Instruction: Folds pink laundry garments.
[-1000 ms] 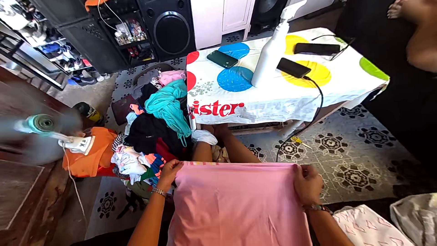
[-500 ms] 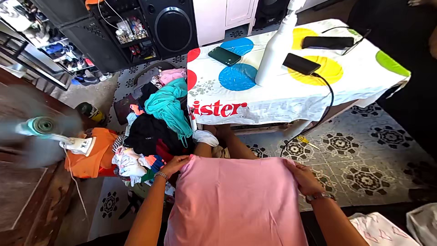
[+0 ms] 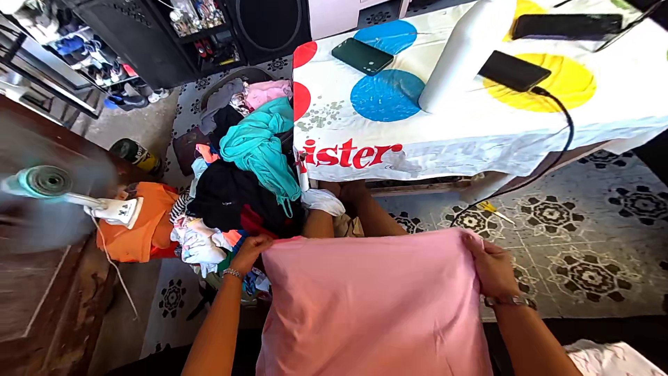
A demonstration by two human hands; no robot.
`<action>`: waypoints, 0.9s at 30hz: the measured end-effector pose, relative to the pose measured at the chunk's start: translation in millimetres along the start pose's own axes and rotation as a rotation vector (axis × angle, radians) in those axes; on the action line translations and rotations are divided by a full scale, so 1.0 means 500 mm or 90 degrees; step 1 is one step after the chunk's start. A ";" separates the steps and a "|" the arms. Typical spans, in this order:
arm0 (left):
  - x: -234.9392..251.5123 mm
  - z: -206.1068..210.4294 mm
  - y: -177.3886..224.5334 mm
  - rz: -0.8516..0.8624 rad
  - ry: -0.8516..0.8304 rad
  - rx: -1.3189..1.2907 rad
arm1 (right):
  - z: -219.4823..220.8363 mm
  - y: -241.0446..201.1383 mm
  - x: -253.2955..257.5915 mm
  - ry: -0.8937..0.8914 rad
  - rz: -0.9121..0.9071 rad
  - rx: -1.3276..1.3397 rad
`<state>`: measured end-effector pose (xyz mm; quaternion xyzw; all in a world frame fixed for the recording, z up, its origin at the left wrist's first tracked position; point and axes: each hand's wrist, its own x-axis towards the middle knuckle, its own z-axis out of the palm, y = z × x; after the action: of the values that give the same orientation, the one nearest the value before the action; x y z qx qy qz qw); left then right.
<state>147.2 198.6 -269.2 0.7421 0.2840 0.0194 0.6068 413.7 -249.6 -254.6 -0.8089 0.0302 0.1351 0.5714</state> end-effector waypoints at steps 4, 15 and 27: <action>0.037 0.089 -0.041 -0.026 0.190 0.050 | 0.029 0.005 0.058 -0.069 0.006 -0.256; -0.056 0.133 -0.065 -0.220 0.119 -0.225 | -0.002 -0.006 0.014 -0.234 0.041 -0.051; -0.053 0.059 0.063 0.032 0.261 0.360 | 0.021 -0.069 -0.037 -0.024 -0.238 -0.433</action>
<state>148.4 157.2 -239.9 0.8685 0.3755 0.1035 0.3066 400.9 -229.9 -221.7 -0.9411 -0.1745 0.0460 0.2859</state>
